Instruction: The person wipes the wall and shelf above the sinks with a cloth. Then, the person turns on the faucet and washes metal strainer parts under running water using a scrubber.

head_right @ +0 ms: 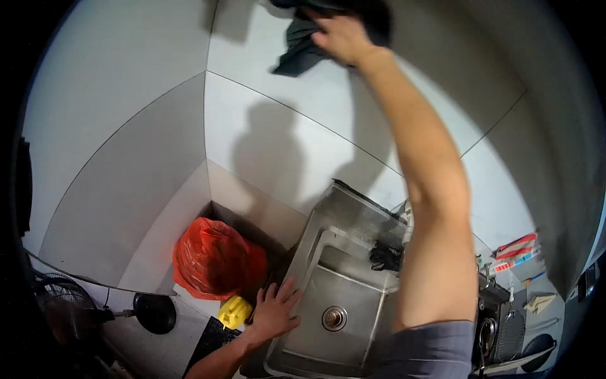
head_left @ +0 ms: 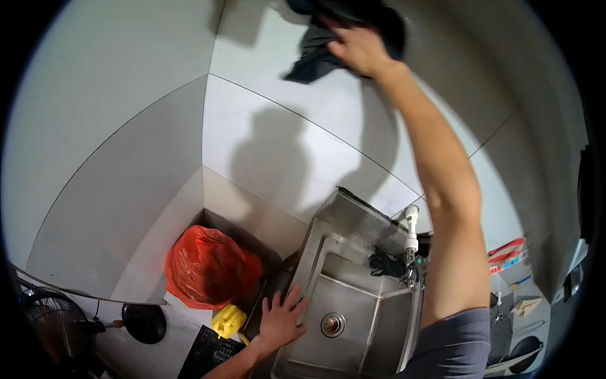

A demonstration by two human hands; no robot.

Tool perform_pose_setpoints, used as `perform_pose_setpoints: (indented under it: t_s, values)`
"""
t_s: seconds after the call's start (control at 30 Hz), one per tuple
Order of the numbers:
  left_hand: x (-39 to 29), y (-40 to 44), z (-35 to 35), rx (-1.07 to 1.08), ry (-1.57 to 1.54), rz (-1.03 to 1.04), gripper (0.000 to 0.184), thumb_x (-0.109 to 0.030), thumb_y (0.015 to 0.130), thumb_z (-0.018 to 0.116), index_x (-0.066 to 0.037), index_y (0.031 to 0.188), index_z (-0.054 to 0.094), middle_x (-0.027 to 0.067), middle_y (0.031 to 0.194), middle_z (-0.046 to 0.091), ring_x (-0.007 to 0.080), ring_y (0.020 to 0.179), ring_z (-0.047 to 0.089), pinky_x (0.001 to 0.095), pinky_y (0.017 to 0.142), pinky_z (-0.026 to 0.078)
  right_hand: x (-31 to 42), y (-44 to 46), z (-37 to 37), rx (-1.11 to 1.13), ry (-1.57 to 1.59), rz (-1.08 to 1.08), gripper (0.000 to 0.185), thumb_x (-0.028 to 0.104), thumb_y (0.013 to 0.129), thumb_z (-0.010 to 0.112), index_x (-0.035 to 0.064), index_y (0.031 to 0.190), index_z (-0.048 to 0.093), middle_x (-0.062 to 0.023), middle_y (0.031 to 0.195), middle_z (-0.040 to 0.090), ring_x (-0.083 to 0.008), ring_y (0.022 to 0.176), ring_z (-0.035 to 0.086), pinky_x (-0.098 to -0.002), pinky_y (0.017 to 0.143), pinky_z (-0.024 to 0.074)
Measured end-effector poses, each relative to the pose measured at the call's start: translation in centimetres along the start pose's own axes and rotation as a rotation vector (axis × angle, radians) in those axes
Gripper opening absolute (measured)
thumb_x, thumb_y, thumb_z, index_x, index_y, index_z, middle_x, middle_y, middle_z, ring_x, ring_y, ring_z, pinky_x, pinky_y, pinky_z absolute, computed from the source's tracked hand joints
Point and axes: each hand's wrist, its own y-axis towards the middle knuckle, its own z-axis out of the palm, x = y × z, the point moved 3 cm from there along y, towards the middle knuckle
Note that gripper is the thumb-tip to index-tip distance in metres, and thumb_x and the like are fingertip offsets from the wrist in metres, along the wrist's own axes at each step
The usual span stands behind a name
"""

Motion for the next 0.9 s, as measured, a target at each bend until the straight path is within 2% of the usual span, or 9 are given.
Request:
perform_pose_setpoints:
  t_s: [0.1, 0.13, 0.3, 0.5, 0.53, 0.63, 0.67, 0.77, 0.9]
  values:
    - [0.0, 0.1, 0.1, -0.017, -0.015, 0.011, 0.076, -0.045, 0.078, 0.075, -0.024, 0.146, 0.050, 0.0079, 0.166, 0.022, 0.0469, 0.135, 0.041, 0.0682, 0.106, 0.036, -3.5, -6.5, -6.5, 0.153, 0.151, 0.279, 0.058, 0.038, 0.093, 0.063, 0.0107, 0.143, 0.054, -0.0186, 0.154, 0.046, -0.0342, 0.142, 0.041, -0.0410, 0.120, 0.0319]
    - [0.1, 0.2, 0.4, -0.026, -0.016, 0.016, 0.075, -0.043, 0.077, 0.075, -0.023, 0.146, 0.050, 0.0084, 0.166, 0.022, 0.0466, 0.134, 0.042, 0.0665, 0.106, 0.036, -4.0, -8.9, -8.2, -0.221, -0.479, -0.005, 0.067, 0.039, 0.092, 0.066, 0.0161, 0.151, 0.045, -0.0150, 0.156, 0.043, -0.0395, 0.140, 0.040, -0.0512, 0.117, 0.0312]
    - [-0.2, 0.4, 0.4, 0.034, -0.046, -0.028, 0.079, -0.039, 0.076, 0.078, -0.024, 0.147, 0.049, 0.0110, 0.166, 0.020, 0.0463, 0.140, 0.037, 0.0643, 0.110, 0.034, -2.6, -20.4, -9.7, -0.166, -0.261, 0.115, 0.073, 0.031, 0.087, 0.071, 0.0173, 0.153, 0.044, -0.0062, 0.163, 0.035, -0.0385, 0.147, 0.030, -0.0502, 0.123, 0.0203]
    - [-0.5, 0.6, 0.4, 0.003, -0.028, -0.037, 0.081, -0.039, 0.074, 0.079, -0.024, 0.147, 0.049, 0.0105, 0.166, 0.022, 0.0451, 0.140, 0.038, 0.0604, 0.110, 0.036, 5.4, -25.0, -1.7, 0.138, 0.111, -0.040, 0.062, 0.024, 0.094, 0.060, 0.0135, 0.154, 0.043, -0.0084, 0.163, 0.034, -0.0297, 0.150, 0.030, -0.0471, 0.126, 0.0170]
    - [-0.6, 0.4, 0.3, 0.002, -0.028, -0.044, 0.081, -0.039, 0.074, 0.080, -0.025, 0.147, 0.049, 0.0100, 0.166, 0.023, 0.0451, 0.140, 0.038, 0.0604, 0.109, 0.037, 6.7, -24.5, -0.1, 0.421, 0.464, 0.062, 0.065, 0.030, 0.096, 0.058, 0.0150, 0.156, 0.038, -0.0081, 0.164, 0.031, -0.0282, 0.150, 0.030, -0.0467, 0.125, 0.0185]
    - [-0.7, 0.5, -0.4, 0.000, -0.019, -0.062, 0.079, -0.040, 0.074, 0.078, -0.025, 0.146, 0.050, 0.0085, 0.166, 0.023, 0.0461, 0.138, 0.041, 0.0610, 0.108, 0.038, 12.1, -26.2, 6.6, 0.344, 0.108, -0.352, 0.060, 0.034, 0.103, 0.049, 0.0172, 0.158, 0.034, -0.0087, 0.165, 0.029, -0.0279, 0.151, 0.028, -0.0428, 0.125, 0.0219]
    - [-0.8, 0.5, -0.3, 0.010, -0.015, -0.057, 0.077, -0.040, 0.076, 0.077, -0.025, 0.146, 0.050, 0.0075, 0.166, 0.022, 0.0471, 0.136, 0.042, 0.0614, 0.107, 0.039, 12.8, -26.6, 7.8, 0.318, 0.341, -0.241, 0.055, 0.031, 0.106, 0.041, 0.0186, 0.159, 0.031, -0.0081, 0.165, 0.027, -0.0272, 0.152, 0.026, -0.0410, 0.125, 0.0247]
    - [-1.1, 0.4, -0.3, -0.048, -0.007, -0.057, 0.078, -0.042, 0.074, 0.078, -0.026, 0.146, 0.052, 0.0078, 0.166, 0.023, 0.0473, 0.136, 0.043, 0.0607, 0.106, 0.040, 12.0, -27.3, 9.4, 0.652, -0.157, -0.407, 0.058, 0.039, 0.106, 0.037, 0.0208, 0.161, 0.028, -0.0059, 0.168, 0.023, -0.0259, 0.155, 0.019, -0.0446, 0.127, 0.0182]
    - [-1.8, 0.2, -0.8, -0.087, -0.012, -0.048, 0.077, -0.040, 0.072, 0.079, -0.026, 0.143, 0.054, 0.0105, 0.164, 0.028, 0.0472, 0.133, 0.046, 0.0599, 0.104, 0.042, 6.9, -36.3, 9.4, 1.040, 0.270, -0.231, 0.056, 0.034, 0.106, 0.038, 0.0119, 0.157, 0.031, -0.0123, 0.161, 0.031, -0.0304, 0.147, 0.032, -0.0458, 0.126, 0.0206]
